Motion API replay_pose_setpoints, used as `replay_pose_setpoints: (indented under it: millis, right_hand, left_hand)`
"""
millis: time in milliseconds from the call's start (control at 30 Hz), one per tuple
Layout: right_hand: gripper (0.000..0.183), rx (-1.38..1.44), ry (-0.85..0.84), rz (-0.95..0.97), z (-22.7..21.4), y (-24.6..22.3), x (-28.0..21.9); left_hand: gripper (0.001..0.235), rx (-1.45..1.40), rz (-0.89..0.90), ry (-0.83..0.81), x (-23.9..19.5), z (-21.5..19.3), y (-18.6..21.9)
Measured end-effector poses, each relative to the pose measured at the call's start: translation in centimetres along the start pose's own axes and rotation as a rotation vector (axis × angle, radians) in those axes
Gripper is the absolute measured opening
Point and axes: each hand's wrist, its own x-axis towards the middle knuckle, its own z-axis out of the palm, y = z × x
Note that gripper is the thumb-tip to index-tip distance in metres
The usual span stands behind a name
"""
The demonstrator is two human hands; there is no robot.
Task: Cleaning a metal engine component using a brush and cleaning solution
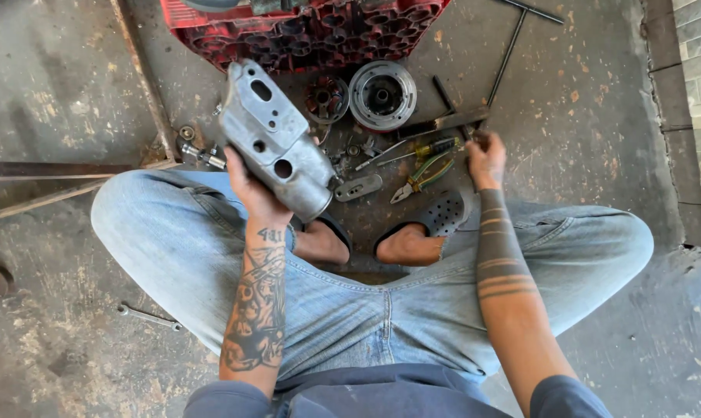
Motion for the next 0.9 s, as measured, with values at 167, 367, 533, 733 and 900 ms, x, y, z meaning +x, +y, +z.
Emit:
replay_pose_setpoints:
  millis: [167,367,533,733,900]
  right_hand:
    - [0.028,-0.433,-0.160,0.137,4.6,10.8,-3.5]
    - [0.040,-0.531,-0.139,-0.101,4.5,7.3,-2.1]
    - [0.049,-0.569,-0.185,-0.209,4.4,3.3,1.3]
    - [0.064,-0.759,-0.448,-0.123,4.4,0.3,4.7]
    - [0.093,-1.087,-0.631,-0.084,5.9,6.0,7.4]
  left_hand:
    - [0.070,-0.112,-0.099,-0.023,0.8,0.5,2.0]
    - [0.083,-0.158,-0.129,-0.134,1.9,0.0,3.4]
    - [0.082,-0.153,-0.089,-0.163,3.6,-0.6,3.9]
    - [0.084,-0.172,-0.111,-0.189,4.9,-1.8,4.2]
    - [0.092,-0.119,-0.173,-0.239,4.8,-2.6,4.8]
